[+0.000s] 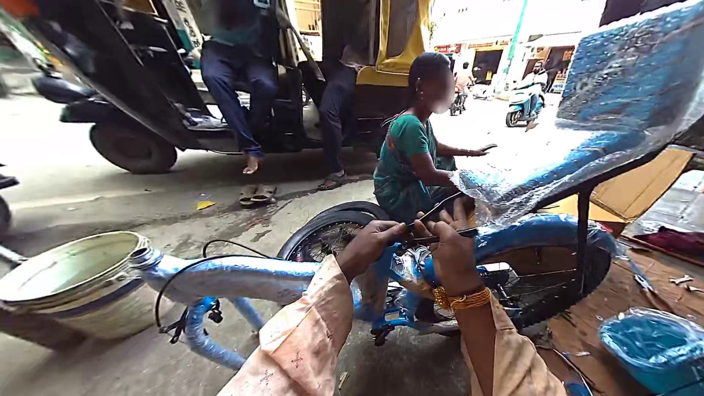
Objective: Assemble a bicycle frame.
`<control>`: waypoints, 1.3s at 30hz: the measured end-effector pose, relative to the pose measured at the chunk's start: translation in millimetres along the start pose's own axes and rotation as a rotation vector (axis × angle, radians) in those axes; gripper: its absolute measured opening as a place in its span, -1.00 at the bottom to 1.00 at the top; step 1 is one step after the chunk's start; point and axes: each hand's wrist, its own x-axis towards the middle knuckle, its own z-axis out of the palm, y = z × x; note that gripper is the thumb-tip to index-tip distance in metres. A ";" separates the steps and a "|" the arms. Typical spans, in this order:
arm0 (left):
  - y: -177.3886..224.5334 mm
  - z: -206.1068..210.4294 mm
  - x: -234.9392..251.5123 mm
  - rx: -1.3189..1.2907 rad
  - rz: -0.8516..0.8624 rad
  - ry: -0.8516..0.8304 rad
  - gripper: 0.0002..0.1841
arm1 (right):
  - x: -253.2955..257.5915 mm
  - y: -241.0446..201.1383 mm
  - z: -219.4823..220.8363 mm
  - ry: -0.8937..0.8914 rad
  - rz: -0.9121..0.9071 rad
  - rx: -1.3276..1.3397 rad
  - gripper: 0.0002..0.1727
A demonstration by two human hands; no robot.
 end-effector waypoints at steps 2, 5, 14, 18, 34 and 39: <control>8.2 4.4 -5.2 0.014 -0.031 0.018 -0.54 | -7.5 -1.4 -0.5 -0.005 0.018 -0.020 -0.06; 13.6 6.6 -9.1 0.034 -0.043 0.016 -0.52 | -12.0 0.2 2.3 0.013 0.015 0.027 -0.07; 3.3 0.3 3.0 0.042 -0.060 -0.093 -0.50 | -13.0 10.5 4.7 0.028 0.019 0.136 -0.10; 4.4 0.4 6.6 0.010 -0.115 -0.161 -0.43 | -28.2 32.6 0.1 -0.041 0.011 0.024 -0.13; 2.3 -4.8 10.8 -0.058 -0.173 -0.192 -0.46 | -1.6 13.5 -5.1 0.031 0.018 0.093 -0.09; 0.5 -4.9 14.5 -0.052 -0.198 -0.206 -0.47 | 4.2 -1.5 -18.4 0.090 0.006 0.143 -0.14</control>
